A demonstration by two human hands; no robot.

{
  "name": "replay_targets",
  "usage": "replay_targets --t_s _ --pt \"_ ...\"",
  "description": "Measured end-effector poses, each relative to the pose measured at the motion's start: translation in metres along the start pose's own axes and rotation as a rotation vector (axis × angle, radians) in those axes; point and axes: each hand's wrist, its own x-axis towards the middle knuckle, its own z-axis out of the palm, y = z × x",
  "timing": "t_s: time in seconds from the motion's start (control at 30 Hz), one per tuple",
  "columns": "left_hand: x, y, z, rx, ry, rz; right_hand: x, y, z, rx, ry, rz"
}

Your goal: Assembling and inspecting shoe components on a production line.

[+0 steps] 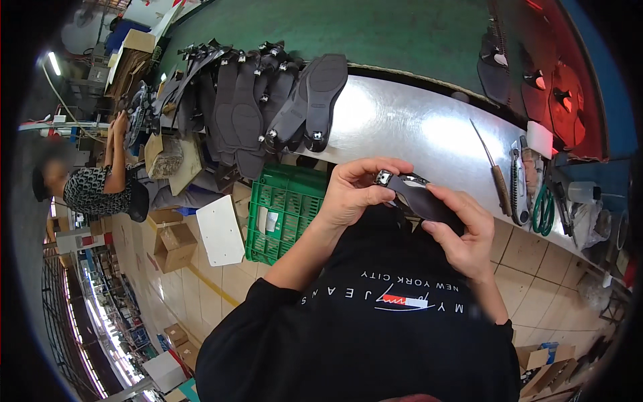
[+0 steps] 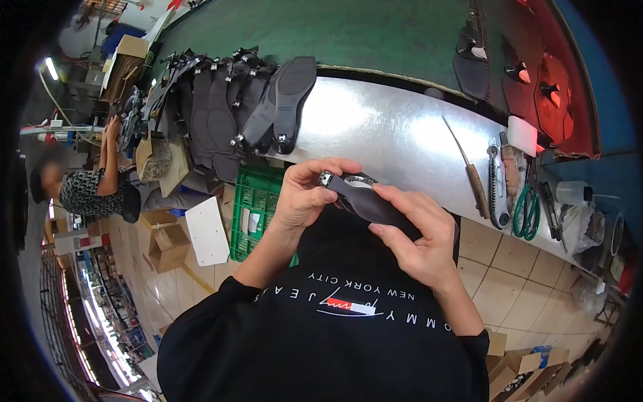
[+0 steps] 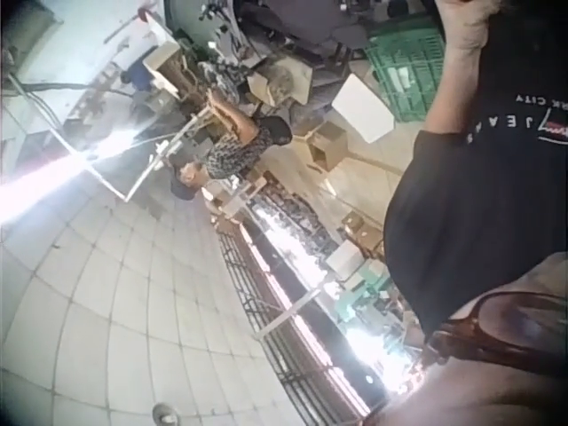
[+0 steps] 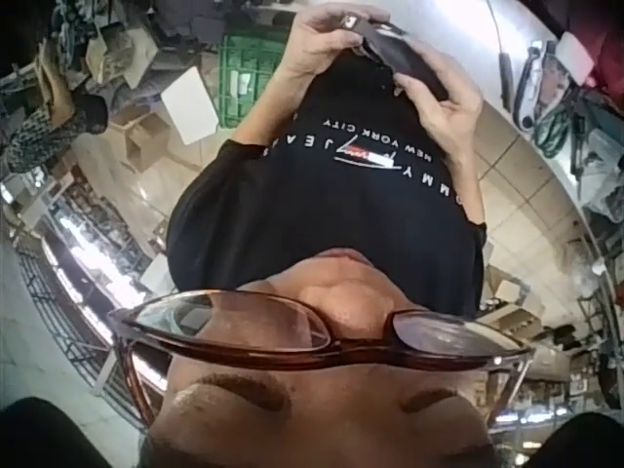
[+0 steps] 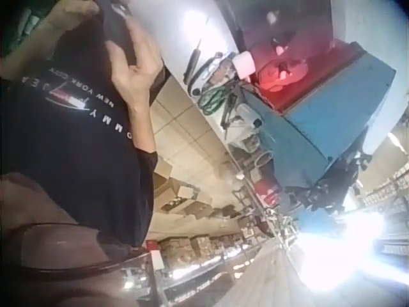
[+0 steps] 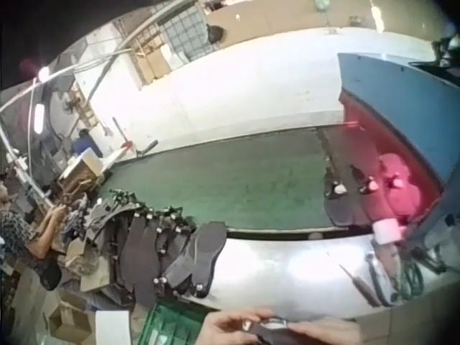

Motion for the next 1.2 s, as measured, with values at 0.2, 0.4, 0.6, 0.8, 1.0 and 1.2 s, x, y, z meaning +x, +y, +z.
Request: replay_targets --t_s 0.2,0.4,0.6,0.8,1.0,1.2 --pt "0.0006 -0.0047 -0.0057 0.098 0.022 -0.032 -0.0006 0.0043 -0.0015 0.022 -0.006 0.004" --pt "0.0018 -0.0028 -0.0055 0.148 0.011 -0.041 0.001 0.0025 -0.0046 0.001 -0.014 0.009" --pt "0.0025 -0.0003 -0.0053 0.199 -0.021 -0.019 0.0042 -0.0001 -0.0061 -0.036 -0.016 -0.014" --pt "0.0019 0.0025 -0.004 0.29 -0.071 0.033 0.0047 -0.0007 -0.0076 -0.109 -0.039 -0.07" --pt "0.0035 0.0005 -0.0061 0.363 -0.209 0.154 0.0036 -0.004 -0.0061 -0.142 -0.046 -0.076" --pt "0.0007 0.0025 -0.0068 0.41 -0.254 0.123 0.0011 -0.0048 -0.0032 -0.206 -0.031 -0.107"
